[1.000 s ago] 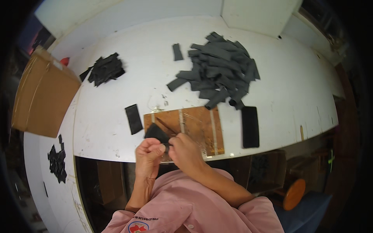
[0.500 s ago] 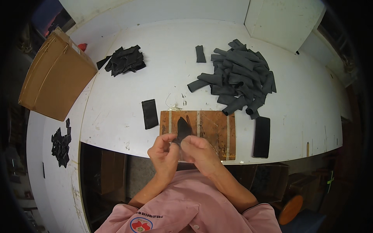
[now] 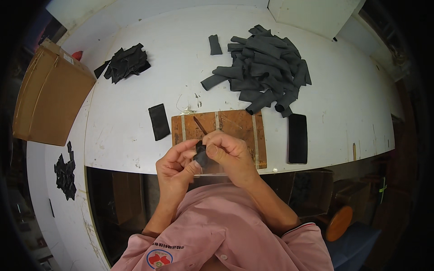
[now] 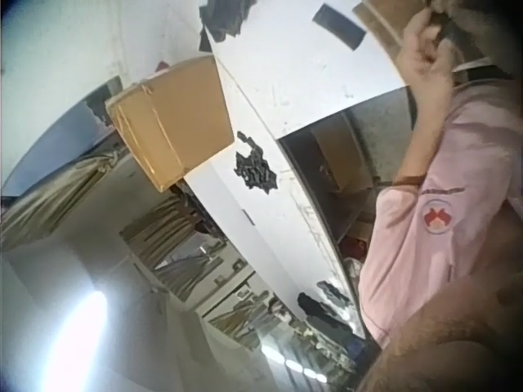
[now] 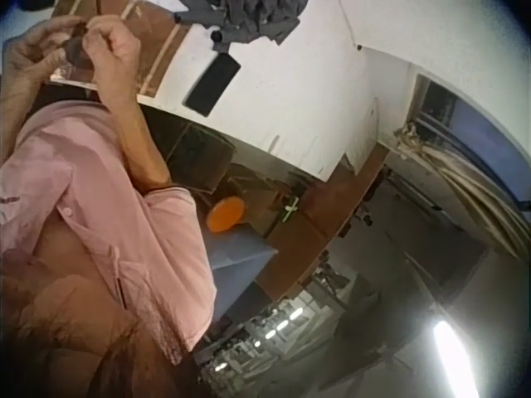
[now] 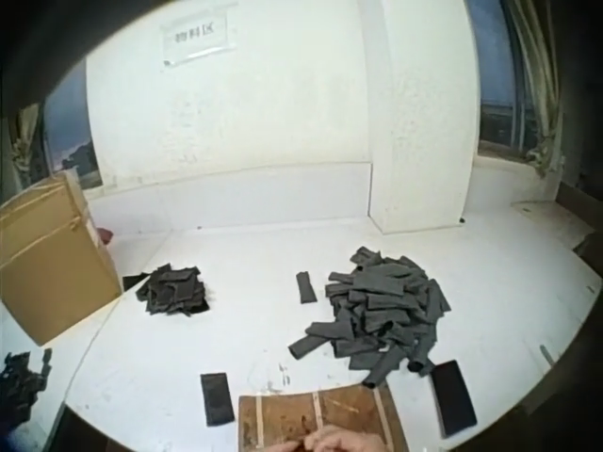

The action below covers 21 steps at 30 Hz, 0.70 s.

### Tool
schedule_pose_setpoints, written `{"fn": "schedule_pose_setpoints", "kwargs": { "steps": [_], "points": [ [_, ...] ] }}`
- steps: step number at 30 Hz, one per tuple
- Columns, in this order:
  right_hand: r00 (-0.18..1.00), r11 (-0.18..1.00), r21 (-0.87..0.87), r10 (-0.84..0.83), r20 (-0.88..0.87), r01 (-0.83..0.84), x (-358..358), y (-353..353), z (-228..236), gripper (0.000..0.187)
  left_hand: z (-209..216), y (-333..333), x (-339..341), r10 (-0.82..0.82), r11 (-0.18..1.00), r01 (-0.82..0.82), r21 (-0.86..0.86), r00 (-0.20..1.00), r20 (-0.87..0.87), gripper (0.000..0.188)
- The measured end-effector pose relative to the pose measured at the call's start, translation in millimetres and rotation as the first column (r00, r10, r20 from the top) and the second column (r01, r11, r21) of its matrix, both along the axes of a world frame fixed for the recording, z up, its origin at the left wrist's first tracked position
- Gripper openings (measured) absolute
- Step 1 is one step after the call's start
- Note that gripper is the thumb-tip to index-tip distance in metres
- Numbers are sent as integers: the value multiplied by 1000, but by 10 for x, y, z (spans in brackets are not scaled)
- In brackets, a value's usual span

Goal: Folding and preparing small black fabric strips on a workbench.

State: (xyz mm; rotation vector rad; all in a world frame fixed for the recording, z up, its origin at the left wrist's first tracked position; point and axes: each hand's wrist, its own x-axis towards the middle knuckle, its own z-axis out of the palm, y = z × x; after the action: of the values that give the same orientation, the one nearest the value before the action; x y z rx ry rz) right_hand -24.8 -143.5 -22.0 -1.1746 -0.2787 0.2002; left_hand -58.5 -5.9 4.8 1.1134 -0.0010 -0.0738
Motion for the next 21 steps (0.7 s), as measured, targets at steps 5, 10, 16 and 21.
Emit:
{"fn": "schedule_pose_setpoints", "kwargs": {
  "steps": [5, 10, 16, 21],
  "points": [
    [915, 922, -291, -134, 380, 256, -10, 19, 358, 7, 30, -56, 79, 204, 928, -247, 279, 963, 175, 14],
    [923, 885, -368, -149, 354, 284, 67, 15, 648, 10, 345, -27, 203, 96, 982, -100, -159, 995, -36, 12],
    [983, 976, -214, 84, 163, -48, 288, -51, 1068, 19, 594, 22, 388, -307, 573, 303, -761, 941, 143, 39],
    [984, 965, -195, 171, -39, -175, 480, -57, 914, 20, 438, 61, 515, -478, 182, 347, -920, 849, 225, 41]
  ]
}}
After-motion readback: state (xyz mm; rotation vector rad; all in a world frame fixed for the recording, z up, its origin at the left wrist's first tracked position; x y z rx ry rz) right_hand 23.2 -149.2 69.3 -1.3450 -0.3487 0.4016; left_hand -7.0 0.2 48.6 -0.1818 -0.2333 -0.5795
